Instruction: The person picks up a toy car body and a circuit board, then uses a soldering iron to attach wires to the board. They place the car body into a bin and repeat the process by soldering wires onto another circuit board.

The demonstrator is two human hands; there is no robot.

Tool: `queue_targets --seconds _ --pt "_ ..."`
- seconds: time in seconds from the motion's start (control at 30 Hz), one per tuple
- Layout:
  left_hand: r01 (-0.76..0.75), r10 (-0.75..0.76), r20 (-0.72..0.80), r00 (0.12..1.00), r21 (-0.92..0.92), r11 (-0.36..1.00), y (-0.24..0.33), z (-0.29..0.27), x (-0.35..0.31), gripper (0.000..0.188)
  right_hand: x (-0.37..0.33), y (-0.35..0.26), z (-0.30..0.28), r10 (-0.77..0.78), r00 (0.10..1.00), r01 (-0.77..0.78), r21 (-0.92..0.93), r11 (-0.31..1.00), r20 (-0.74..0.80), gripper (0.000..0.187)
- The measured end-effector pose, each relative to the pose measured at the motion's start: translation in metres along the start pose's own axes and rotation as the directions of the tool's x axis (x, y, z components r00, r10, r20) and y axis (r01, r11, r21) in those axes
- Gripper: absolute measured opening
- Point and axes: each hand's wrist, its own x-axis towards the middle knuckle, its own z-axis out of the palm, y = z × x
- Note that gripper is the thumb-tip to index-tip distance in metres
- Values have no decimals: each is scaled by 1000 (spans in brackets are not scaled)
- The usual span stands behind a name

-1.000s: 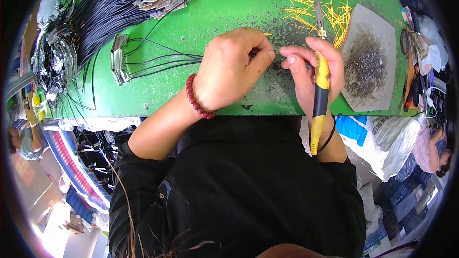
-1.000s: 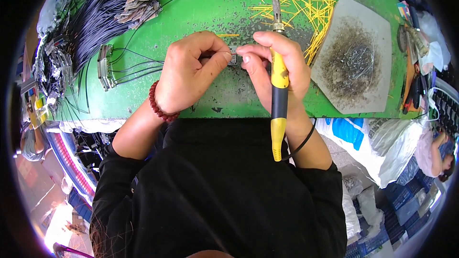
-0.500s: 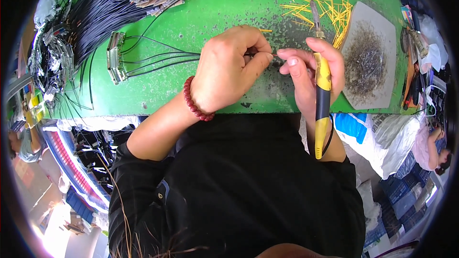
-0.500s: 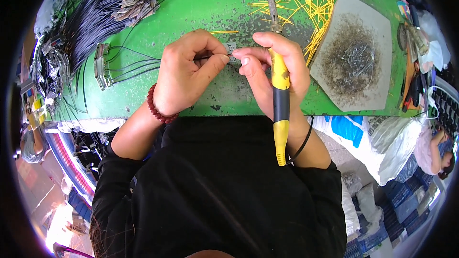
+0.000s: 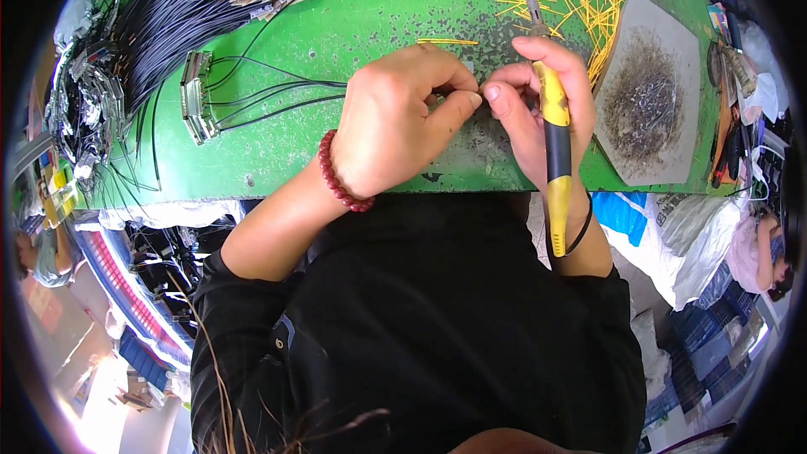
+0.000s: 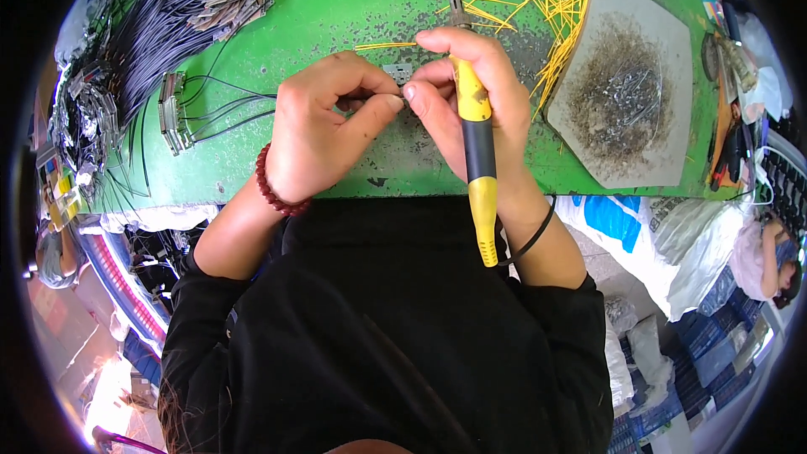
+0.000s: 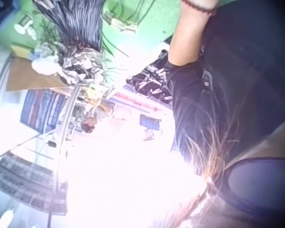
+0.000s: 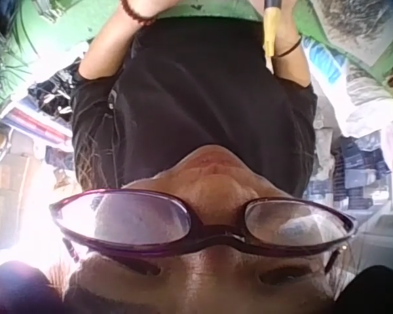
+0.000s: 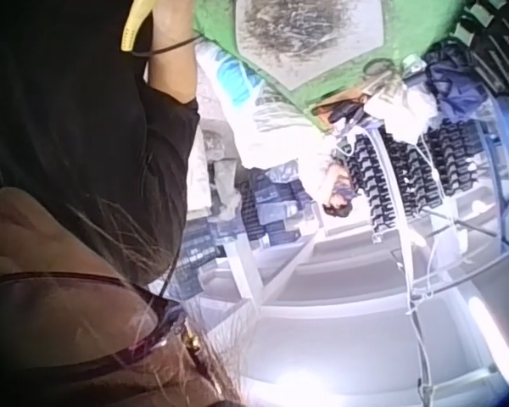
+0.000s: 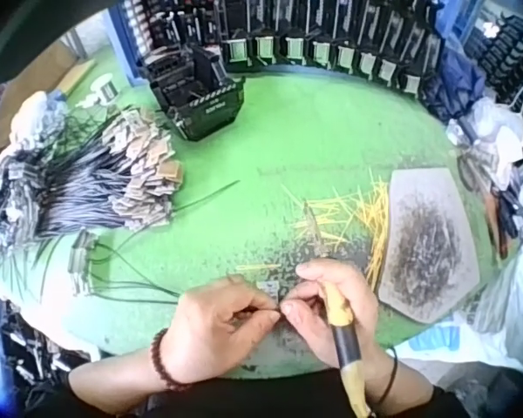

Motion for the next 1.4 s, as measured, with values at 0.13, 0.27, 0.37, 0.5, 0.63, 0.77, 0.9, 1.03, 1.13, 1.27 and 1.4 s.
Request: queue_targets --seconds 0.13,0.27,0.37,0.5,0.63,0.77,0.9,1.03,1.13,1.27,1.4 --pt "-150 148 22 989 163 975 -7 -2 7 9 -4 6 -2 78 996 -79 -30 996 -46 35" --pt "-148 142 41 989 309 939 -12 4 9 6 -7 -2 -20 85 992 -89 -38 995 -99 30" --pt "-113 102 48 994 377 919 -13 6 11 6 -21 -10 -36 136 989 -145 -174 974 -63 58" --pt "-111 92 66 994 429 896 -14 8 14 7 -38 5 -48 -4 971 -19 -95 995 -239 61" --pt "-116 91 76 993 454 883 -14 9 16 7 -39 1 -47 59 966 -71 -38 997 -250 48" --pt "-125 108 64 992 438 890 -16 12 17 8 -42 11 -47 83 969 -68 70 995 -234 27" --pt "-121 113 46 993 426 896 -15 11 18 7 -39 12 -49 74 984 -79 -25 997 -165 24" --pt "-118 104 54 993 417 901 -16 11 18 8 -38 13 -48 80 987 -81 -6 997 -137 22" --pt "-122 111 51 993 416 901 -16 11 18 8 -37 12 -45 96 984 -91 38 995 -147 27" --pt "-121 113 44 993 409 904 -17 11 18 8 -35 11 -45 104 985 -102 22 995 -139 25" --pt "-137 135 36 990 427 894 -19 12 18 7 -36 13 -44 81 983 -79 16 997 -167 22"
